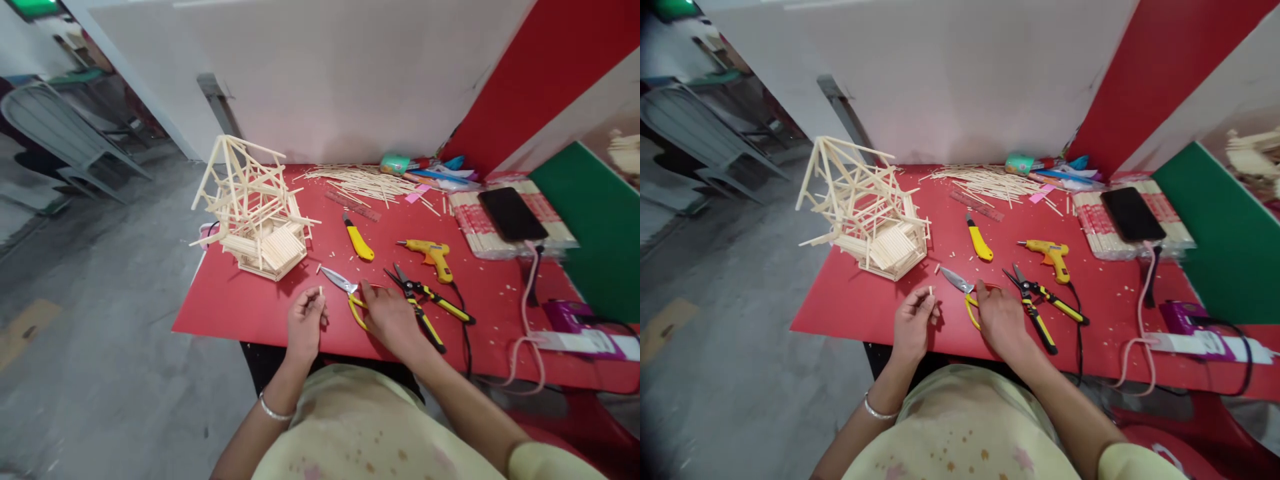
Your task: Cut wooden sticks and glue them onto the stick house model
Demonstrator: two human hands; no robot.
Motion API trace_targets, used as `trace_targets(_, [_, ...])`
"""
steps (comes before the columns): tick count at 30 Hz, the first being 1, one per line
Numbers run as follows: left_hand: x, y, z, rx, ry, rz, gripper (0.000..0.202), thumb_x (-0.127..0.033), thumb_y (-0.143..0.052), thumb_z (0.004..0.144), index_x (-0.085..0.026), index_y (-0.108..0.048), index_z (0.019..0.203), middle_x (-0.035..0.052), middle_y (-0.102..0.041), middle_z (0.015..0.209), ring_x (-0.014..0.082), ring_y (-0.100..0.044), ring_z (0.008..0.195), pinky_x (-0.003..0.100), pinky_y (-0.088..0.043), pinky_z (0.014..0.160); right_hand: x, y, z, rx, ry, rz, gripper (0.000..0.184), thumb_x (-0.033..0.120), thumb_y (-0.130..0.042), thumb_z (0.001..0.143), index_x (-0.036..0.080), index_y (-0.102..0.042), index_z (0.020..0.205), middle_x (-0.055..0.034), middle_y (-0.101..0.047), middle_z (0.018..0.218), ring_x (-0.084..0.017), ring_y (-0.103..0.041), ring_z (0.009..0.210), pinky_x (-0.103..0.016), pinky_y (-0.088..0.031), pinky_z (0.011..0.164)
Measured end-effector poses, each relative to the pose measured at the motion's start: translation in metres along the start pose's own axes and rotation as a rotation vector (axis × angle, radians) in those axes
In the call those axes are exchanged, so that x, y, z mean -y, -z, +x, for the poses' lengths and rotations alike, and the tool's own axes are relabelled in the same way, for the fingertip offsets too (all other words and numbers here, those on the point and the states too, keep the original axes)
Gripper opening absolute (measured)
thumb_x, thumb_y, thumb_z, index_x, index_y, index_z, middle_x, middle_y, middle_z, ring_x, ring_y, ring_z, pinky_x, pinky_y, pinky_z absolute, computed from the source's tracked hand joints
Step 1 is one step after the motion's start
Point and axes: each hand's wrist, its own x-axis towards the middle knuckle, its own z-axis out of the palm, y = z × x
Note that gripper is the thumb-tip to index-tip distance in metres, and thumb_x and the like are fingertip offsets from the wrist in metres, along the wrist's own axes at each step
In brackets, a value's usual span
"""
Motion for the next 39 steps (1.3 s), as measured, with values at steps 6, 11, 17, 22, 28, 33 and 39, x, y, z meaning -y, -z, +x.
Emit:
trace_targets(6, [0.006,-0.003,0.005,0.006,-0.032,0.025,0.035,-0.041,-0.072,0.080,-0.014,-0.069,0.103,-0.0010,-0.060,0.066,0.0073,-0.050,0.050,0.020,-0.044,0.047,-0.024,0.001,-0.024,-0.093,-0.016,0.422,0.072,0.042,-0.061,0.084,0.015,-0.036,0.146,-0.0115,-0.065,0.109,-0.026,-0.058,0.097,-0.036,-0.047,0.084])
trace_targets(11, [0.001,-0.016,0.004,0.030,-0.099,0.079,0.028,-0.036,-0.071,0.081,-0.016,-0.072,0.101,0.0014,-0.063,0.076,0.0076,-0.052,0.054,0.020,-0.046,0.051,0.005,0.008,-0.034,-0.175,-0.074,0.700,0.070,0.046,-0.069,0.077,0.014,-0.045,0.134,-0.0136,-0.059,0.115,-0.026,-0.056,0.101,-0.039,-0.047,0.089])
trace_targets(17, [-0.007,-0.020,-0.002,0.018,-0.153,0.144,0.021,-0.031,-0.070,0.081,-0.018,-0.075,0.096,0.0015,-0.065,0.080,0.0102,-0.054,0.059,0.020,-0.047,0.051,0.025,0.021,-0.022,-0.119,-0.028,0.548,0.052,0.039,-0.055,0.090,0.021,-0.046,0.137,-0.0107,-0.056,0.107,-0.024,-0.057,0.094,-0.032,-0.046,0.076])
trace_targets(22, [-0.008,-0.022,-0.005,0.001,-0.202,0.167,0.009,-0.027,-0.069,0.080,-0.019,-0.075,0.082,0.0012,-0.062,0.080,0.0116,-0.056,0.062,0.021,-0.049,0.054,0.026,0.021,-0.020,-0.097,-0.013,0.459,0.053,0.039,-0.052,0.091,0.021,-0.044,0.140,-0.0110,-0.054,0.104,-0.025,-0.056,0.092,-0.032,-0.044,0.074])
trace_targets(28, [-0.007,-0.028,-0.007,0.055,-0.266,0.221,0.011,-0.026,-0.065,0.083,-0.020,-0.075,0.082,0.0033,-0.062,0.082,0.0156,-0.060,0.071,0.026,-0.052,0.067,0.025,0.020,-0.022,-0.098,-0.026,0.496,0.060,0.012,-0.047,0.081,0.020,-0.041,0.140,-0.0096,-0.054,0.105,-0.024,-0.053,0.095,-0.031,-0.043,0.078])
trace_targets(33, [-0.008,-0.027,-0.009,0.029,-0.320,0.283,0.010,-0.024,-0.065,0.084,-0.021,-0.075,0.083,0.0024,-0.061,0.080,0.0157,-0.058,0.074,0.025,-0.049,0.070,0.026,0.021,-0.021,-0.091,-0.033,0.509,0.061,0.011,-0.047,0.077,0.022,-0.044,0.137,-0.0086,-0.053,0.103,-0.024,-0.052,0.096,-0.031,-0.042,0.080])
trace_targets(39, [-0.012,-0.027,-0.014,0.008,-0.381,0.317,0.014,-0.024,-0.064,0.085,-0.020,-0.073,0.076,0.0019,-0.055,0.073,0.0147,-0.053,0.068,0.024,-0.045,0.063,0.029,0.020,-0.021,-0.100,-0.020,0.536,0.056,0.013,-0.048,0.079,0.021,-0.046,0.134,-0.0089,-0.055,0.102,-0.023,-0.053,0.094,-0.029,-0.042,0.077])
